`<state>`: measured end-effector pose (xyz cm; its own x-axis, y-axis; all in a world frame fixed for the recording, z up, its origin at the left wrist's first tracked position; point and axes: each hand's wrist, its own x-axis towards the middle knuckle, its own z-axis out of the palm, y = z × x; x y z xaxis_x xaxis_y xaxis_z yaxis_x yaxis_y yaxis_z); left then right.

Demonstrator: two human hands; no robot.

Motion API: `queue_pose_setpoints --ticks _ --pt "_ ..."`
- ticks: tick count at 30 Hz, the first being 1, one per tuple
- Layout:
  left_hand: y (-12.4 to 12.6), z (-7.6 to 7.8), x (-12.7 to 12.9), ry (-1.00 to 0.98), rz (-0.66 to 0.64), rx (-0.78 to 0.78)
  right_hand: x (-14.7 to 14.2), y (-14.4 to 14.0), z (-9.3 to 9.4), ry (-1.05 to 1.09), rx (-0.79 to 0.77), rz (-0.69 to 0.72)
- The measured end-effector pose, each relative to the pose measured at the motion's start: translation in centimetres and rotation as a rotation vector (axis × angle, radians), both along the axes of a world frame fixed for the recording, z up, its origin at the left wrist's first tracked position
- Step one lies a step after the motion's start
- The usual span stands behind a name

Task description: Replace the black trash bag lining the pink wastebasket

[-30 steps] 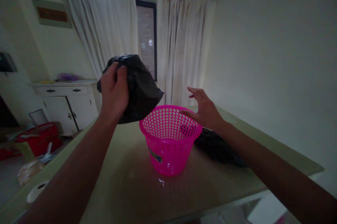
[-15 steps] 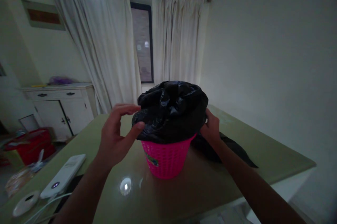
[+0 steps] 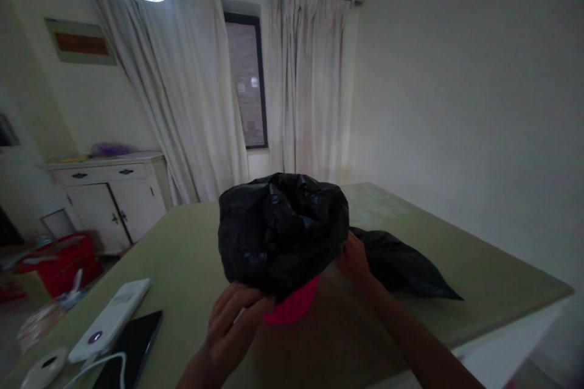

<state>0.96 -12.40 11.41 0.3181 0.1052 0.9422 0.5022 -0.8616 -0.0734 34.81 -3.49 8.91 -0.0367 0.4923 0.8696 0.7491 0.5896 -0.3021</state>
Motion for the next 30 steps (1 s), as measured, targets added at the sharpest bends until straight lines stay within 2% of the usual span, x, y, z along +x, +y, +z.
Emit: queue_pose_setpoints --ticks 3,6,10,12,13,15,17,18,19,21,23,25,27,29,30 --pt "-0.2 -1.5 0.8 0.007 0.004 -0.153 -0.1 -0.1 -1.9 0.028 -0.02 0.047" --pt "0.3 -2.4 1.6 0.173 -0.003 -0.246 -0.1 -0.1 -4.3 0.032 -0.169 0.066" --pt "0.9 -4.0 1.3 0.327 0.037 -0.199 0.1 -0.4 -7.1 0.051 -0.324 0.153" --pt "0.4 -4.0 0.7 0.266 0.062 -0.14 0.1 -0.4 -7.6 0.09 -0.33 0.18" --pt "0.0 -3.6 0.4 0.21 0.069 -0.11 0.1 -0.4 -7.7 0.115 -0.326 0.184" --pt "-0.8 -1.1 0.2 0.073 0.066 -0.02 0.1 -0.3 -7.7 0.148 -0.333 0.191" --pt "-1.0 3.3 0.6 -0.012 0.078 0.112 0.1 -0.2 -7.7 0.152 -0.345 0.199" --pt "-0.6 6.0 1.2 -0.036 0.082 0.103 0.1 -0.1 -7.8 0.151 -0.347 0.203" --pt "0.0 8.9 1.9 -0.022 0.111 0.012 0.0 -0.1 -7.8 0.152 -0.348 0.206" --pt "2.4 14.0 3.9 0.17 0.209 -0.264 0.0 -0.1 -8.0 0.156 -0.344 0.214" --pt "5.8 17.4 6.1 0.496 0.267 -0.506 0.1 -0.3 -8.2 0.156 -0.353 0.218" --pt "9.3 18.6 8.2 0.866 0.263 -0.731 0.1 -0.5 -8.3 0.161 -0.374 0.204" --pt "12.1 17.8 9.8 1.181 0.181 -0.945 0.2 -0.7 -8.4 0.178 -0.388 0.185" --pt "14.0 16.0 10.7 1.249 0.028 -1.107 0.2 -0.8 -8.5 0.185 -0.394 0.182" --pt "14.5 14.9 10.9 1.219 0.003 -1.134 0.2 -0.8 -8.5 0.18 -0.399 0.188"
